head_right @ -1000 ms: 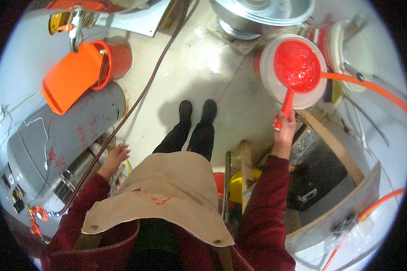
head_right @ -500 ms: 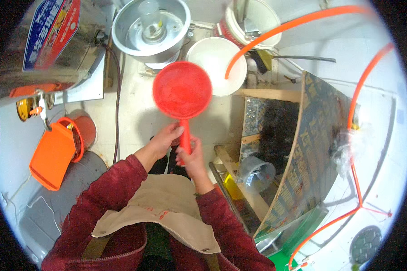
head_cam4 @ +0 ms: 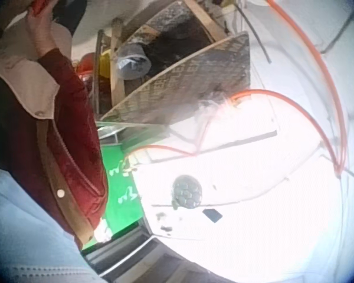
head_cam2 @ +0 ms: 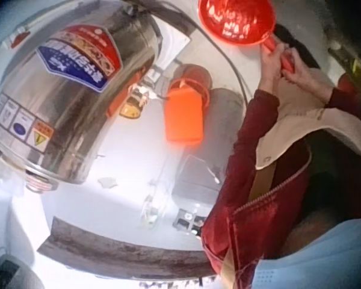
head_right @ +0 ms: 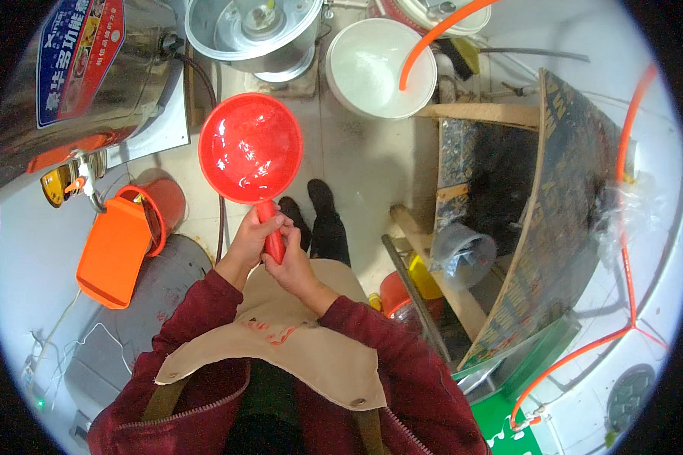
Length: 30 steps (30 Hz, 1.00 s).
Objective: The person cleans a stainless steel sink by hand using a cloth and a steel wool pad. They scrub the basin, rinse the tools, and then use a red scoop to pour water from a bucket onto the floor to rinse the area.
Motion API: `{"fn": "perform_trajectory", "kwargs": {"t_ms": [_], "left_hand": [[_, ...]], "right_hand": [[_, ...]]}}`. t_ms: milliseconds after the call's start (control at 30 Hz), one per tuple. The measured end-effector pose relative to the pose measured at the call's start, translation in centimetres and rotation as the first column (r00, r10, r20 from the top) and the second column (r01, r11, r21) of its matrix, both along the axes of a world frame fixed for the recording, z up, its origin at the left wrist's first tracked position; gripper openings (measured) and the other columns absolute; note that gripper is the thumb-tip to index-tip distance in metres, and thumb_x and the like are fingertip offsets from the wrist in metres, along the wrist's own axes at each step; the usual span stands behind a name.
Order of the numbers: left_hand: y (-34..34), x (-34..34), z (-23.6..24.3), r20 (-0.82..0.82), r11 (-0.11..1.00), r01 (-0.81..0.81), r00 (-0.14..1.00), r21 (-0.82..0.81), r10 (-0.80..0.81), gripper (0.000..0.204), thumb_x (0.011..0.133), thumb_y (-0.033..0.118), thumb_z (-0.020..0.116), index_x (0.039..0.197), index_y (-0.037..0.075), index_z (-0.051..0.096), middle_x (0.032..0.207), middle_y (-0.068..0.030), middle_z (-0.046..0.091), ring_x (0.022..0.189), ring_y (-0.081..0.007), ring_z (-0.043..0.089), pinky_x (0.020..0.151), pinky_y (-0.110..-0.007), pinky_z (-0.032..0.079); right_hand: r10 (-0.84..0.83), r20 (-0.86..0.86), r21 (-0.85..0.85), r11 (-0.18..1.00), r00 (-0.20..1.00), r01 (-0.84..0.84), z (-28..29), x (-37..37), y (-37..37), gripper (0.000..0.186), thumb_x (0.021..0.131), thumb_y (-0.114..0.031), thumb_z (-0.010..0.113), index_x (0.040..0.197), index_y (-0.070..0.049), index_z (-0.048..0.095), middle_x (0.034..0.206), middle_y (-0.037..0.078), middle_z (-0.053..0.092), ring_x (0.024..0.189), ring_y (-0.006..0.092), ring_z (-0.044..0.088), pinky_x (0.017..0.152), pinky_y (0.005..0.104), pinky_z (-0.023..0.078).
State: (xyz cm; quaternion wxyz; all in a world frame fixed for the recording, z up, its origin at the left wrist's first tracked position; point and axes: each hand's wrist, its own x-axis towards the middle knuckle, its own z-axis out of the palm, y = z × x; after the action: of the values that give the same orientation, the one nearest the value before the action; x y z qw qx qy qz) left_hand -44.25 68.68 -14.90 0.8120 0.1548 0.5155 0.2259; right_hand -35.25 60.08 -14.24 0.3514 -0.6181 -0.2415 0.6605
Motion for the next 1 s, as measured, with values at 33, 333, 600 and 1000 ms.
{"fn": "perform_trajectory", "kwargs": {"t_ms": [33, 333, 600, 1000], "left_hand": [[-0.2, -0.5, -0.2, -0.013, 1.0, 0.01, 1.0, 0.009, -0.01, 0.022, 0.087, 0.004, 0.054, 0.107, 0.003, 0.043, 0.092, -0.012, 0.059, 0.081, -0.0188, 0.061, 0.074, -0.031, 0.052], [-4.0, -3.8, -2.1, 0.005, 0.998, -0.065, 0.998, 0.028, 0.064, 0.022, 0.089, 0.012, 0.055, 0.106, 0.004, 0.043, 0.097, -0.0147, 0.06, 0.094, -0.0227, 0.06, 0.084, -0.035, 0.048], [-8.4, -5.7, -4.4, -0.074, 0.929, 0.227, 0.974, 0.291, -0.215, 0.038, 0.094, 0.028, 0.05, 0.12, 0.001, 0.043, 0.116, -0.0105, 0.054, 0.109, -0.019, 0.052, 0.094, -0.034, 0.042], [-32.0, -25.8, -2.1, -0.514, 0.986, -0.085, 0.858, -0.14, 0.001, 0.035, 0.092, 0.033, 0.049, 0.118, 0.009, 0.048, 0.109, -0.0067, 0.058, 0.094, -0.0169, 0.055, 0.082, -0.033, 0.043]], "right_hand": [[0.015, 0.002, 0.009, 1.0, 1.0, -0.015, -0.3, -0.3, -0.2, 0.056, 0.078, -0.008, 0.064, 0.12, 0.0, 0.027, 0.113, 0.022, 0.051, 0.108, 0.0319, 0.055, 0.089, 0.0369, 0.045], [0.27, -0.034, -0.228, 0.935, 0.962, -0.271, -0.5, -1.7, 0.5, 0.056, 0.075, -0.014, 0.062, 0.123, -0.005, 0.034, 0.095, 0.018, 0.058, 0.074, 0.0277, 0.063, 0.06, 0.0355, 0.05], [0.211, 0.055, -0.251, 0.949, 0.976, -0.191, -0.8, -2.0, -3.7, 0.038, 0.076, -0.007, 0.059, 0.112, -0.007, 0.047, 0.07, 0.005, 0.055, 0.048, 0.0136, 0.054, 0.04, 0.0263, 0.042], [0.18, 0.242, -0.104, 0.982, 0.954, -0.159, -1.5, 4.2, -13.6, 0.026, 0.077, -0.001, 0.056, 0.1, -0.003, 0.046, 0.069, 0.003, 0.05, 0.048, 0.013, 0.051, 0.041, 0.0261, 0.044]]}}
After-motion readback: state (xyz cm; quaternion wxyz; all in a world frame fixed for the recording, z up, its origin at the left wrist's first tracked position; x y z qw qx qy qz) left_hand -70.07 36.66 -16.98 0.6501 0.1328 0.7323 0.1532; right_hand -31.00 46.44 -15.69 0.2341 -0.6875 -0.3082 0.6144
